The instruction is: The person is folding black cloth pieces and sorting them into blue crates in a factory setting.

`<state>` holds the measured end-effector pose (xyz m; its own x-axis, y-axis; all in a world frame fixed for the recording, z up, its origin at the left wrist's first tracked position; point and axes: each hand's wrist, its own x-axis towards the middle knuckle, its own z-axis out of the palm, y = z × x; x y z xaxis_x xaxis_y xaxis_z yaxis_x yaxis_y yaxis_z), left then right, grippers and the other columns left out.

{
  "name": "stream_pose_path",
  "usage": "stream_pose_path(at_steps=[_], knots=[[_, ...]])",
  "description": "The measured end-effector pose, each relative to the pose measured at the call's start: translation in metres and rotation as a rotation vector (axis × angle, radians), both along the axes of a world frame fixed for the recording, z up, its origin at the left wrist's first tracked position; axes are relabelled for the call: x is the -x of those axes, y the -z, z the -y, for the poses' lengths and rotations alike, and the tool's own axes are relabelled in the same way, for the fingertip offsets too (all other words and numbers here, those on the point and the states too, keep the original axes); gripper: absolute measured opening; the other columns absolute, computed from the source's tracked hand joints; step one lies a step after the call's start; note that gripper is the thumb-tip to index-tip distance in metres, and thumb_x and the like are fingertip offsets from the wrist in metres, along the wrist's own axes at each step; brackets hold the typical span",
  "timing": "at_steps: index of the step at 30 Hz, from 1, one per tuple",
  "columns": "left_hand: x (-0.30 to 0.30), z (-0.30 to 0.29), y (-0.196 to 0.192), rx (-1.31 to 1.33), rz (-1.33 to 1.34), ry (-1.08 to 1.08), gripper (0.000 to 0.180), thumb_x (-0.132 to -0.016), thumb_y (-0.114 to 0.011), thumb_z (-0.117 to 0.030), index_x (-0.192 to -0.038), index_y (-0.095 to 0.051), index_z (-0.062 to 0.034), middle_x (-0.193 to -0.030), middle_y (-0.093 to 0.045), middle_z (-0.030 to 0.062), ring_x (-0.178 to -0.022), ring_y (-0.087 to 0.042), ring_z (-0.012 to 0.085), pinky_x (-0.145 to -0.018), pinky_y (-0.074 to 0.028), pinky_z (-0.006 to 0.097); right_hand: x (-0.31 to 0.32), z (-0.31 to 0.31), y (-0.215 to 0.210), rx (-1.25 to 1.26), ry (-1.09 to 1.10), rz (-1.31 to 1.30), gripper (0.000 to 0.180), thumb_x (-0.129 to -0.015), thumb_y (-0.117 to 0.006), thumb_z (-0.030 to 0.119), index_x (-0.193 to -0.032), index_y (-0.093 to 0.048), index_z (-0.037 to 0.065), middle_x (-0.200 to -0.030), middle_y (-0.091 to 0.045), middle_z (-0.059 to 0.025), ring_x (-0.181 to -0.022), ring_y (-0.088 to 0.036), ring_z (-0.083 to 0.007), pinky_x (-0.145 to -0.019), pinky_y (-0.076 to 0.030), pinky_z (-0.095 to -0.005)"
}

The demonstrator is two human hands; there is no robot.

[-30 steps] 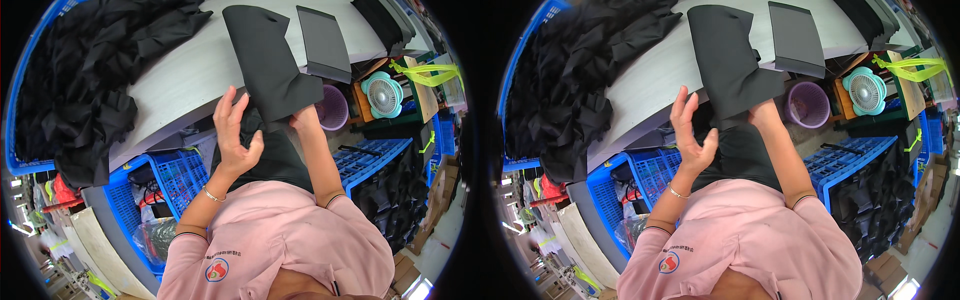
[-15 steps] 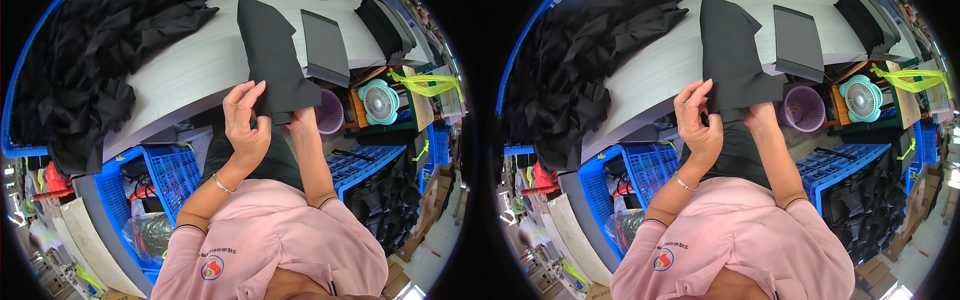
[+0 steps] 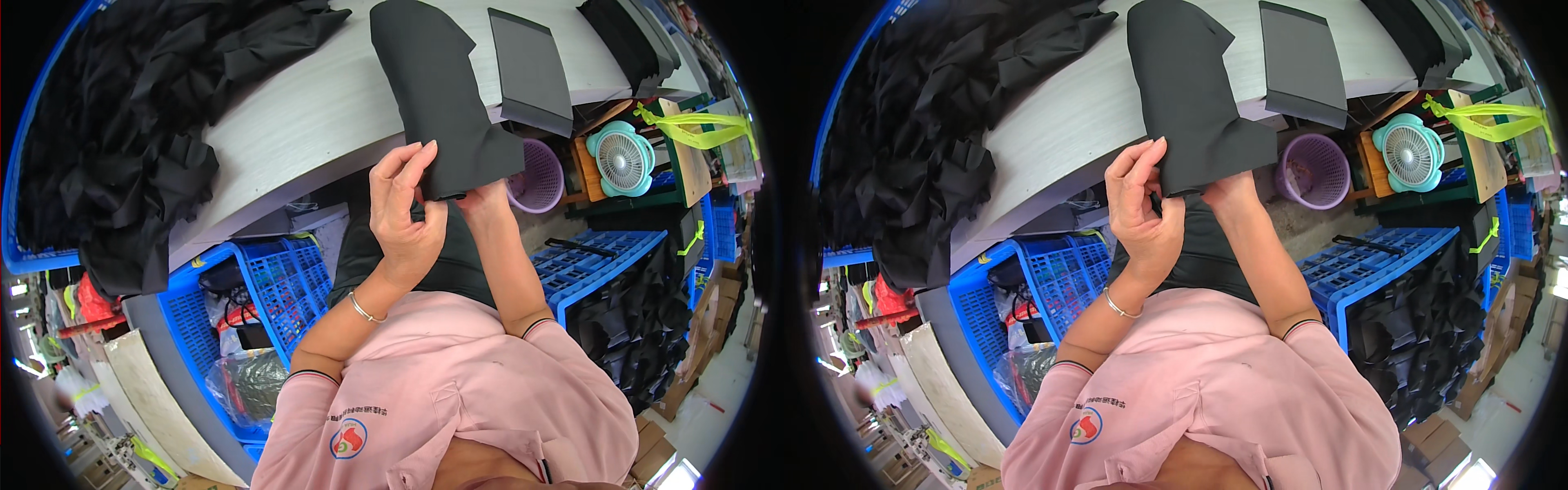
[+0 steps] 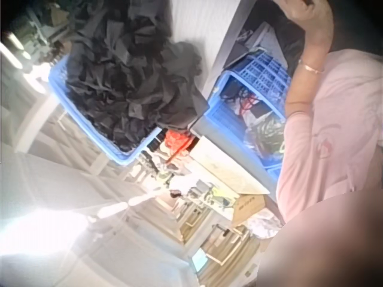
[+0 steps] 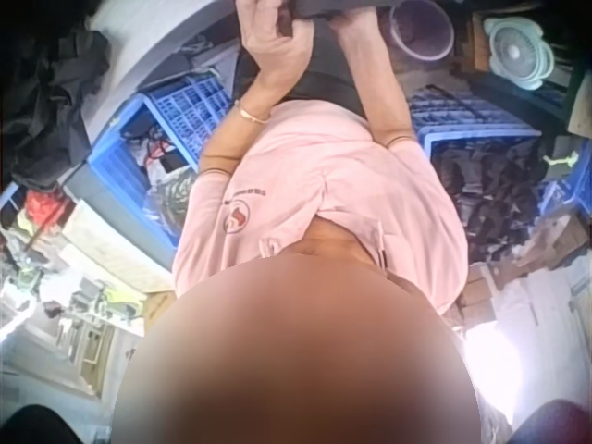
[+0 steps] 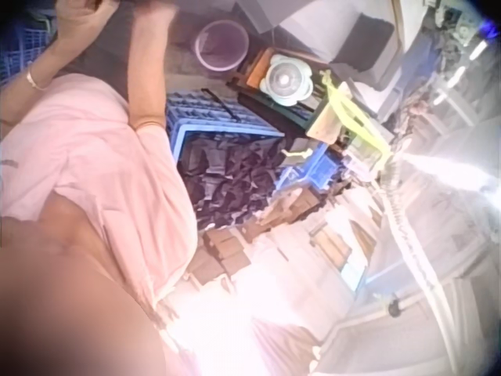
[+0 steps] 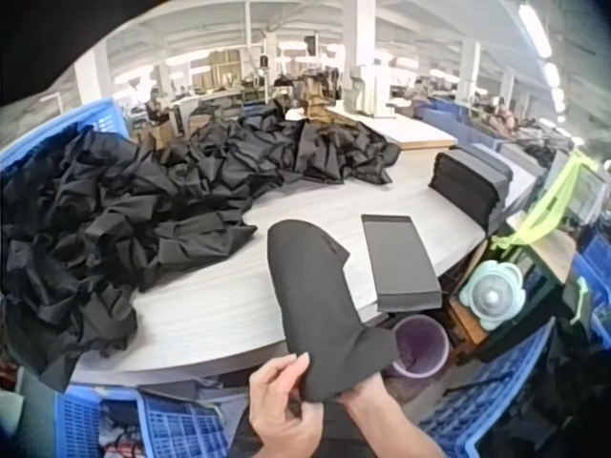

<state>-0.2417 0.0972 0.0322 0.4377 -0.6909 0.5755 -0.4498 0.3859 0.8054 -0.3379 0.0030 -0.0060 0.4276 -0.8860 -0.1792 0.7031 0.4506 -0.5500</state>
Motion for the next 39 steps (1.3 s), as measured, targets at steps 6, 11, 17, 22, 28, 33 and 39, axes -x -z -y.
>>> stream_pose_path(at_steps=[6, 11, 17, 22, 28, 33, 39], knots=[[0.0, -0.001, 0.012, -0.015, -0.009, 0.038, 0.068, -0.07, -0.056, 0.021, -0.133, -0.058, -0.0036, -0.132, -0.048, 0.0108, -0.088, -0.054, 0.01, -0.069, -0.048, 0.02, -0.003, 0.005, 0.015, 0.027, -0.049, 0.022, 0.04, -0.098, -0.051, 0.034, -0.124, -0.056, 0.004, -0.113, -0.064, -0.0101, -0.099, -0.065, -0.0228, -0.082, -0.057, -0.0381], [-0.012, -0.006, 0.022, -0.007, -0.03, 0.082, 0.062, -0.078, -0.057, 0.014, -0.139, -0.052, 0.0001, -0.14, -0.044, 0.013, -0.095, -0.056, 0.0114, -0.072, -0.048, 0.02, -0.02, -0.001, -0.005, -0.085, 0.096, -0.121, 0.04, -0.099, -0.051, 0.032, -0.127, -0.055, 0.005, -0.121, -0.062, -0.0089, -0.11, -0.061, -0.0238, -0.091, -0.053, -0.0382], [-0.028, 0.005, 0.045, -0.147, -0.08, -0.013, 0.046, -0.092, -0.053, 0.006, -0.138, -0.054, 0.0001, -0.131, -0.058, 0.0129, -0.087, -0.06, 0.0087, -0.073, -0.052, 0.022, -0.019, 0.023, 0.046, 1.057, 0.454, -1.142, 0.039, -0.097, -0.056, 0.019, -0.132, -0.052, 0.001, -0.13, -0.058, -0.0116, -0.116, -0.057, -0.0276, -0.101, -0.045, -0.0378], [-0.044, 0.002, 0.073, -0.268, -0.593, -0.039, 0.037, -0.101, -0.045, -0.004, -0.136, -0.056, -0.0003, -0.102, -0.069, 0.0062, -0.072, -0.063, 0.0091, -0.067, -0.053, 0.023, -0.013, 0.012, -0.044, 0.511, -0.408, -0.754, 0.037, -0.093, -0.059, 0.016, -0.125, -0.058, -0.001, -0.125, -0.061, -0.0206, -0.116, -0.057, -0.0358, -0.101, -0.043, -0.042], [-0.013, 0.016, 0.08, -0.355, -1.005, 0.167, 0.036, -0.098, -0.043, 0.0, -0.131, -0.059, 0.0015, -0.102, -0.07, 0.0039, -0.079, -0.063, 0.0073, -0.071, -0.053, 0.024, -0.041, 0.001, 0.044, 1.405, 0.518, -1.726, 0.034, -0.079, -0.059, 0.011, -0.112, -0.064, 0.002, -0.12, -0.062, -0.0168, -0.111, -0.058, -0.0385, -0.101, -0.043, -0.0517], [-0.015, 0.015, 0.076, -0.342, -1.072, 0.395, 0.022, -0.098, -0.052, -0.007, -0.112, -0.067, 0.0001, -0.094, -0.068, -0.0018, -0.078, -0.058, 0.0035, -0.07, -0.048, 0.021, -0.04, -0.015, -0.01, 1.345, 0.177, -1.84, 0.036, -0.08, -0.06, 0.015, -0.114, -0.064, 0.007, -0.119, -0.061, -0.0141, -0.116, -0.055, -0.0337, -0.101, -0.043, -0.0516], [-0.02, 0.025, 0.092, -0.42, -1.233, 0.435, 0.014, -0.092, -0.058, -0.003, -0.097, -0.071, -0.0006, -0.093, -0.07, 0.0025, -0.082, -0.064, 0.01, -0.076, -0.05, 0.025, -0.049, -0.014, -0.032, 1.111, -0.264, -1.967, 0.028, -0.09, -0.055, 0.021, -0.112, -0.066, 0.008, -0.113, -0.065, -0.0179, -0.103, -0.065, -0.0311, -0.091, -0.05, -0.0491]])
